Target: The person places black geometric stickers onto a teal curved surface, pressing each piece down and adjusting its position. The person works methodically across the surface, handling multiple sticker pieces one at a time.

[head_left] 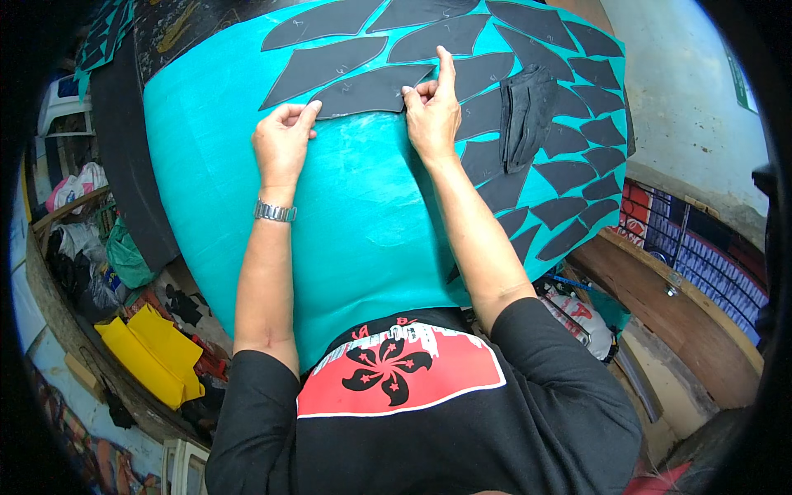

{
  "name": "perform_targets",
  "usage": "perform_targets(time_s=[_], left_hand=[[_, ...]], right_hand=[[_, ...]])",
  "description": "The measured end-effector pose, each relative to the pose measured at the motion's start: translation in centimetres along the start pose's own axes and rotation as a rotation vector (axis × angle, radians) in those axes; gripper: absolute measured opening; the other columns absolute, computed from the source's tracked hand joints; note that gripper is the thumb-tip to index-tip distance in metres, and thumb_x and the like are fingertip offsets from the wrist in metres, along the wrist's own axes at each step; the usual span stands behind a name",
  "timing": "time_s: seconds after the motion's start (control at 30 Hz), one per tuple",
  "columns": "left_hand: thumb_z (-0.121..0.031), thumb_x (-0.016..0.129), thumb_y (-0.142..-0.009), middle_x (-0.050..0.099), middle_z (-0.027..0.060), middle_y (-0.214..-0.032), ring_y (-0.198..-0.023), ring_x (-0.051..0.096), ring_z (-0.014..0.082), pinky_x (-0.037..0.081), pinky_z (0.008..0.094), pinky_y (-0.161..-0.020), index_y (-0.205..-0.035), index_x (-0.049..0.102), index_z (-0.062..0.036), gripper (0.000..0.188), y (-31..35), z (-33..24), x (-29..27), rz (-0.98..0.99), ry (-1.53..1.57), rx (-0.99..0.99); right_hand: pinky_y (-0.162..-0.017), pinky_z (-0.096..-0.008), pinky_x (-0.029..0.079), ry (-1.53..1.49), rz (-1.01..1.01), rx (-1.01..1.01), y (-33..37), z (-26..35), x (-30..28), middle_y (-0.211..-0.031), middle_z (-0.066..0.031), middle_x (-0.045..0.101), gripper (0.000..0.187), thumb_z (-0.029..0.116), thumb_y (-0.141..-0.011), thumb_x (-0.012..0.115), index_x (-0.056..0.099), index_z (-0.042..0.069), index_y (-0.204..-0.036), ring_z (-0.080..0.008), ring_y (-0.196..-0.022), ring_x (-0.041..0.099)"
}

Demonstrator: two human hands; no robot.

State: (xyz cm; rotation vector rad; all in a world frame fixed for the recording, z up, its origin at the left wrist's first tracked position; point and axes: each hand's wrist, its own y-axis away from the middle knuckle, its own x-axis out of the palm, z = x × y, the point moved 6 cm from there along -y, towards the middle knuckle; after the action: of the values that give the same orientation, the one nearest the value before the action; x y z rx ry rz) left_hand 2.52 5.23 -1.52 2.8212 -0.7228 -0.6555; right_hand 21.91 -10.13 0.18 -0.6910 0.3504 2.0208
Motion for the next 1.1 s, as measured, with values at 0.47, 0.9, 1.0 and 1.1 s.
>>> perform_targets(time_s=[0.47, 0.9, 1.0, 1.1], left_hand=[[-0.030, 0.079, -0.086, 0.073, 0.0039, -0.074, -0.063, 0.067, 0.0084, 0.052, 0.0244, -0.060, -0.087, 0.074, -0.0034, 0.027, -0.2, 0.5, 0.4, -0.006, -0.044, 0.014], [-0.034, 0.077, -0.087, 0.072, 0.0015, -0.074, -0.067, 0.066, 0.0085, 0.050, 0.0252, -0.063, -0.086, 0.075, -0.0061, 0.028, -0.4, 0.5, 0.6, 0.004, -0.013, 0.026], [-0.036, 0.076, -0.086, 0.073, 0.0023, -0.074, -0.067, 0.068, 0.0094, 0.051, 0.0263, -0.063, -0.086, 0.075, -0.0067, 0.029, -0.4, 0.6, 0.5, -0.023, -0.067, 0.006], [-0.037, 0.077, -0.086, 0.073, 0.0026, -0.074, -0.067, 0.069, 0.0101, 0.051, 0.0267, -0.062, -0.086, 0.076, -0.0068, 0.030, -0.5, 0.5, 0.3, -0.022, -0.091, -0.007]], right_hand=[[-0.074, -0.0328, 0.051, -0.217, -0.139, 0.112, -3.2, -1.1, -1.2, -0.074, -0.0023, 0.064, 0.093, -0.004, -0.073, 0.075, 0.029, 0.011, -0.152, -0.0126, -0.067, 0.061], [-0.064, -0.0232, 0.051, -0.174, -0.096, 0.030, -3.9, -1.3, -2.0, -0.074, -0.0018, 0.063, 0.084, -0.010, -0.072, 0.072, 0.039, 0.009, -0.147, -0.0070, -0.063, 0.057], [-0.060, -0.0236, 0.050, -0.124, -0.126, -0.031, -3.5, -1.8, -1.6, -0.073, -0.0020, 0.063, 0.084, -0.010, -0.073, 0.072, 0.039, 0.009, -0.147, -0.0069, -0.063, 0.056], [-0.059, -0.0234, 0.050, -0.103, -0.149, -0.060, -3.2, -1.9, -1.4, -0.073, -0.0016, 0.062, 0.084, -0.010, -0.073, 0.072, 0.039, 0.009, -0.148, -0.0065, -0.063, 0.056]])
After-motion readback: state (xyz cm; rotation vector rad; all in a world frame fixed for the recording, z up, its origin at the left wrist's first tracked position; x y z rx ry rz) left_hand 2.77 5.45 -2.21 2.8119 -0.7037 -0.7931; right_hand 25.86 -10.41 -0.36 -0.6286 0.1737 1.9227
